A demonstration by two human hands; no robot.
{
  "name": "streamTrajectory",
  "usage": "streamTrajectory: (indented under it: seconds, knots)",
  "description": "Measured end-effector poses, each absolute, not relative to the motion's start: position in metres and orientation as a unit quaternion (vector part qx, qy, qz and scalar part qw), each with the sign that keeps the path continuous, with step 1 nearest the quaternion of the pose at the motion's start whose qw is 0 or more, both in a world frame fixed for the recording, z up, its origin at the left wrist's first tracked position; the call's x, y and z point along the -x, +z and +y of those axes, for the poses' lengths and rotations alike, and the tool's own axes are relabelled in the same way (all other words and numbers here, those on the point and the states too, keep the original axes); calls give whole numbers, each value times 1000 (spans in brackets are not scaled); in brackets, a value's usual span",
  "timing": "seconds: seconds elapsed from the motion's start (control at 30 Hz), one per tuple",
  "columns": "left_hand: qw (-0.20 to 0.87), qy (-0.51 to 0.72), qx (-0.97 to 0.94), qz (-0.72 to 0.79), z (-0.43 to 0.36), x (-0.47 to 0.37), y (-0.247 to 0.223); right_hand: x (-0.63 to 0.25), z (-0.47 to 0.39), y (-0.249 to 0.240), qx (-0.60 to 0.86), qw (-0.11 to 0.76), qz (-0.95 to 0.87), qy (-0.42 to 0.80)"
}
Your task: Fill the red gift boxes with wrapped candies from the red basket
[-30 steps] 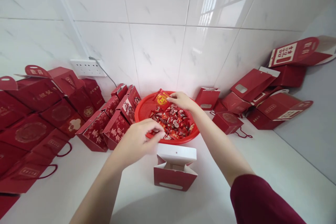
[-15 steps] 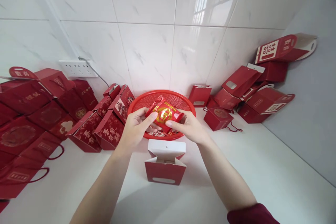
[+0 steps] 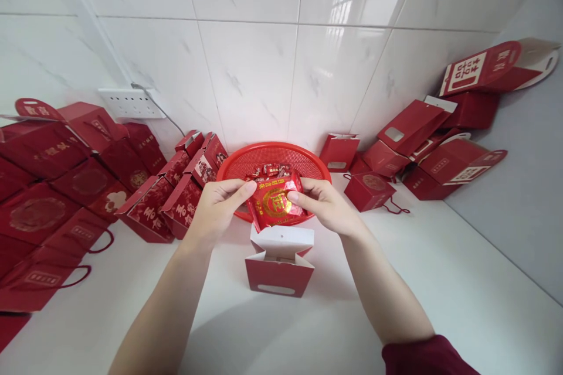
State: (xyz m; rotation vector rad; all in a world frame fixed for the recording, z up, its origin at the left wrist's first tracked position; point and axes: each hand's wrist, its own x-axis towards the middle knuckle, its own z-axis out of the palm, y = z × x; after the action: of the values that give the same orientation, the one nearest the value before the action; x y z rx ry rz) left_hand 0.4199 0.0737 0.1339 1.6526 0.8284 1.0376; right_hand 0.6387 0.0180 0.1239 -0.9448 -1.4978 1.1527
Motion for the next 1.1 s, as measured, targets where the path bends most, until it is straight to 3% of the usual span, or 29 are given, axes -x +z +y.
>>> streamTrajectory:
  seconds: [0.13, 0.37, 0.5, 0.67, 0.8, 1.0, 1.1]
  knots:
    - [551, 417, -646, 323, 75, -422, 133, -640, 14, 127, 387, 497, -617, 472]
    - [564, 348, -682, 308, 74, -413, 143, -649, 11, 126, 444, 476, -645, 402]
    - [461, 327, -785, 255, 73, -403, 152, -657, 4, 132, 455, 477, -646, 386]
    - [324, 166, -909, 204, 71, -402, 156, -668, -10, 141, 470, 461, -670, 343]
    - [353, 74, -913, 191, 67, -410, 152, -671, -21, 146, 478, 412, -719, 292]
    - [441, 82, -866, 219, 61, -418, 147, -656, -35, 148, 469, 368, -767, 237]
    - [430, 47, -877, 208, 62, -417, 146, -648, -38, 148, 452, 347, -789, 229]
